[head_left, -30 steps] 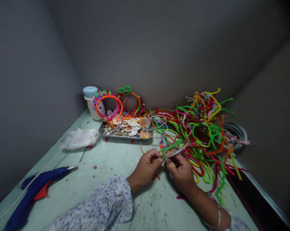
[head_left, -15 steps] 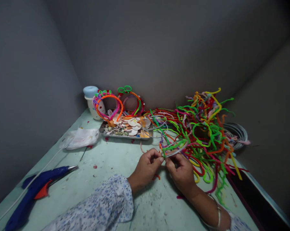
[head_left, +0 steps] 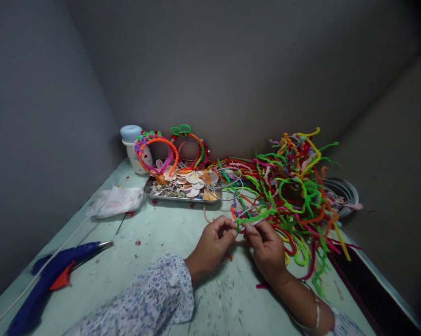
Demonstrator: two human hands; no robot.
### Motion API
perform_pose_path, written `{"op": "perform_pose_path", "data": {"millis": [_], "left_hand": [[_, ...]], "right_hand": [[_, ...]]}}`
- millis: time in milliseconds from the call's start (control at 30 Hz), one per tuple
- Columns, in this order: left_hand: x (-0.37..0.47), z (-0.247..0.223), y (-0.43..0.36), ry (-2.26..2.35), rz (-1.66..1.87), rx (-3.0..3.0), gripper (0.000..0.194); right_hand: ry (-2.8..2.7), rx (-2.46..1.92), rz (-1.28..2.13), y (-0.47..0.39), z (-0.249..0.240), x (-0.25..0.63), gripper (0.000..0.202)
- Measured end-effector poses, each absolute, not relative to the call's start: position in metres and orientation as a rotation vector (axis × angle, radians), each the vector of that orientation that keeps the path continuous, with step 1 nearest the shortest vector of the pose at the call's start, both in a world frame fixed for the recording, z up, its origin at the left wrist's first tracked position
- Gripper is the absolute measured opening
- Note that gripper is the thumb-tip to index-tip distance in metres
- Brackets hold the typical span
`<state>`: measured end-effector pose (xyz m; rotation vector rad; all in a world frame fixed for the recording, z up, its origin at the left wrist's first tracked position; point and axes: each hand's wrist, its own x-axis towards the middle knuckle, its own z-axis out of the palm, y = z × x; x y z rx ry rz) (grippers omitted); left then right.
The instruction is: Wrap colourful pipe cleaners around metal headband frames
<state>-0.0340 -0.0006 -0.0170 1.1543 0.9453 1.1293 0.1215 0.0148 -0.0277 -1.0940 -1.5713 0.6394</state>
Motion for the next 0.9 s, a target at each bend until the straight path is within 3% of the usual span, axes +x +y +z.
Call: {"op": "perform_pose_path", "data": {"millis": [900], "left_hand": [[-0.036,-0.009,0.000,0.924,1.126,1.056,0.032]], "right_hand": [[-1.695,-1.062,0.598,0.013,-0.021,0.121,0.021]]}}
